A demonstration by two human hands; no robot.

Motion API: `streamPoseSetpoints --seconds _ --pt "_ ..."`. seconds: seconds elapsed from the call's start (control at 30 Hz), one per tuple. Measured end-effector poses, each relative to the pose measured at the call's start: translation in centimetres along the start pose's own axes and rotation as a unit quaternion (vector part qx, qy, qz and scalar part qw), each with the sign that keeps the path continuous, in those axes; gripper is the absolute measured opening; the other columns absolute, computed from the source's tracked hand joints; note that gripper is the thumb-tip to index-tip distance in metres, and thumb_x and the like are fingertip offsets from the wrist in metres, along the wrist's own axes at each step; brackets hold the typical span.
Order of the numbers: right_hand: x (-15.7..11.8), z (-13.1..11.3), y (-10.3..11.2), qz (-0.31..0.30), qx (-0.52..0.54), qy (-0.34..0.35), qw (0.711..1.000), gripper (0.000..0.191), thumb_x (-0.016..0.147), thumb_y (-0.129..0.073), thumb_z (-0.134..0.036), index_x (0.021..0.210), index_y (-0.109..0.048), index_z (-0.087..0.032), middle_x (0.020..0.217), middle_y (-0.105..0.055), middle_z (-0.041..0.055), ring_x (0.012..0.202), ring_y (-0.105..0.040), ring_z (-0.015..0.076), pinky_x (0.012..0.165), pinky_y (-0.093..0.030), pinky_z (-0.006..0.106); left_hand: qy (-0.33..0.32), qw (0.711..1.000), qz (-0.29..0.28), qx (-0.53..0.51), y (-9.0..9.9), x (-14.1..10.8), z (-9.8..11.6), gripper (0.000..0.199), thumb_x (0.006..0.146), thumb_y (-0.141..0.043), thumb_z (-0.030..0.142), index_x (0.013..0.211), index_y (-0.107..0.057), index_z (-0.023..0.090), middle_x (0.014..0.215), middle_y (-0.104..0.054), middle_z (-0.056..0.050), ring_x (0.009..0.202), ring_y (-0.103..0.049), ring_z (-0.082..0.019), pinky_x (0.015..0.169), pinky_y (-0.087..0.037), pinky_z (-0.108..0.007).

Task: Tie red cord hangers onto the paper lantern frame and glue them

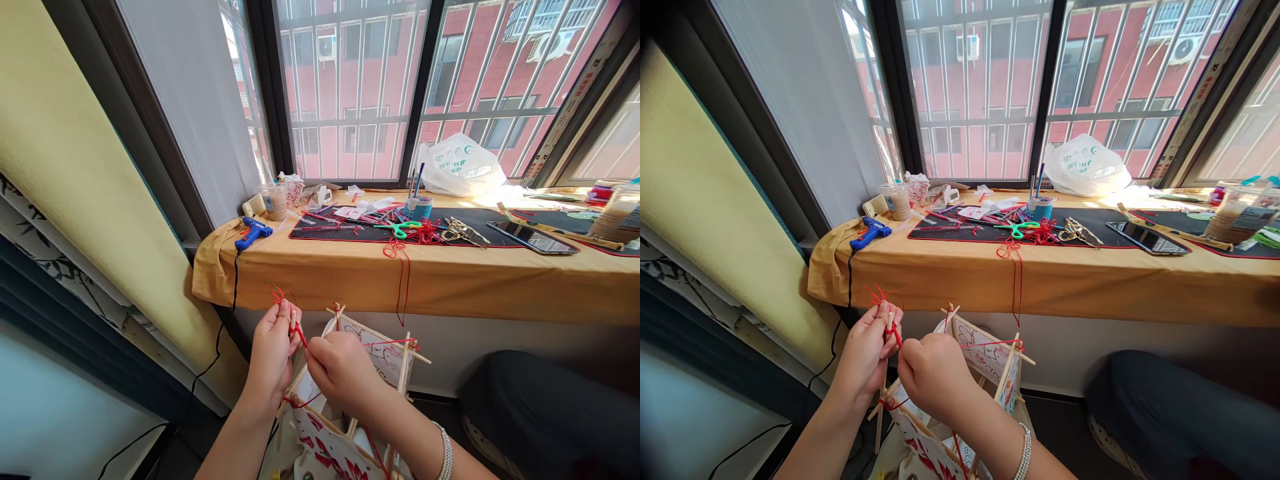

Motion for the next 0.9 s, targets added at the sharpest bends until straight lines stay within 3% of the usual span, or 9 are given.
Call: streamPoseSetpoints --seconds 0.1,0.23,0.33,0.5,0.6,0.7,0.8,0.9 --pt "0.2 0.5 0.5 -0.016 0.047 -0.051 0.997 0.026 0.085 -0.042 -0.02 0.059 -0.044 -0.017 0.054 -0.045 -0.0018 0.053 -0.036 0.0096 0.052 -0.019 0.022 -0.005 0.998 -0.036 0.047 -0.2 -0.4 0.3 0.043 0.071 -0.062 0.055 0.061 -0.046 0.016 0.05 -0.043 0.007 0.033 -0.031 -0.001 0.031 -0.024 -0.012" --pt "0.9 0.9 1.5 -0.043 0.116 -0.118 0.985 0.014 0.085 -0.052 -0.03 0.078 -0.052 -0.018 0.069 -0.058 -0.0004 0.062 -0.047 0.0114 0.053 -0.023 0.02 0.003 0.991 -0.07 0.118 -0.1 -0.6 0.7 0.04 0.07 -0.063 0.055 0.065 -0.053 0.016 0.047 -0.042 0.007 0.038 -0.034 -0.004 0.033 -0.029 -0.013" --pt "1.2 0.6 1.5 -0.051 0.1 -0.103 0.988 0.015 0.088 -0.048 -0.026 0.076 -0.05 -0.018 0.07 -0.06 0.0003 0.062 -0.049 0.0116 0.053 -0.023 0.02 0.01 0.991 -0.066 0.117 -0.2 -0.6 0.8 0.04 0.068 -0.065 0.054 0.067 -0.055 0.015 0.049 -0.044 0.007 0.041 -0.035 -0.004 0.035 -0.029 -0.012" --pt "0.8 0.7 0.9 0.0 0.035 -0.068 0.997 0.023 0.09 -0.04 -0.02 0.069 -0.049 -0.018 0.059 -0.055 -0.0007 0.053 -0.045 0.011 0.052 -0.021 0.023 0.007 0.995 -0.048 0.087 -0.5 -0.8 0.7 0.041 0.066 -0.067 0.054 0.066 -0.054 0.015 0.052 -0.043 0.007 0.042 -0.034 -0.003 0.036 -0.026 -0.011" --pt "0.6 0.9 1.3 0.011 0.028 -0.06 0.998 0.024 0.089 -0.04 -0.018 0.068 -0.051 -0.018 0.062 -0.057 0.0012 0.057 -0.049 0.0126 0.053 -0.024 0.023 0.004 0.992 -0.072 0.104 -0.7 -0.9 0.7 0.039 0.07 -0.063 0.054 0.066 -0.053 0.016 0.047 -0.041 0.008 0.038 -0.033 -0.003 0.034 -0.025 -0.012" --pt "0.7 1.1 2.3 0.014 0.085 -0.092 0.992 0.014 0.088 -0.042 -0.016 0.09 -0.056 -0.018 0.074 -0.063 0.0019 0.064 -0.054 0.0134 0.057 -0.031 0.021 -0.003 0.987 -0.088 0.133 -0.6 -0.8 0.6 0.038 0.073 -0.058 0.054 0.069 -0.052 0.017 0.042 -0.04 0.008 0.034 -0.035 -0.005 0.031 -0.024 -0.014" --pt "0.9 0.9 2.9 0.018 0.108 -0.101 0.989 0.027 0.085 -0.053 -0.022 0.112 -0.049 -0.019 0.079 -0.065 0.0002 0.065 -0.057 0.0134 0.056 -0.034 0.021 -0.03 0.985 -0.069 0.158 -0.4 -0.7 0.7 0.037 0.074 -0.057 0.055 0.071 -0.052 0.018 0.04 -0.041 0.008 0.032 -0.037 -0.007 0.03 -0.027 -0.015" --pt "1.2 0.6 2.7 0.028 -0.011 -0.051 0.998 0.017 0.082 -0.058 -0.022 0.098 -0.056 -0.018 0.076 -0.067 0.0017 0.064 -0.058 0.0151 0.053 -0.029 0.023 -0.049 0.98 -0.053 0.186 -0.3 -0.8 0.9 0.038 0.074 -0.055 0.055 0.068 -0.053 0.018 0.038 -0.041 0.008 0.031 -0.035 -0.007 0.031 -0.026 -0.016"
Point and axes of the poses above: each hand's wrist, its own x-axis towards the middle knuckle, its own y-axis out of the back of the hand, z = x × y, the point moved 4 cm from there along x, towards the middle knuckle
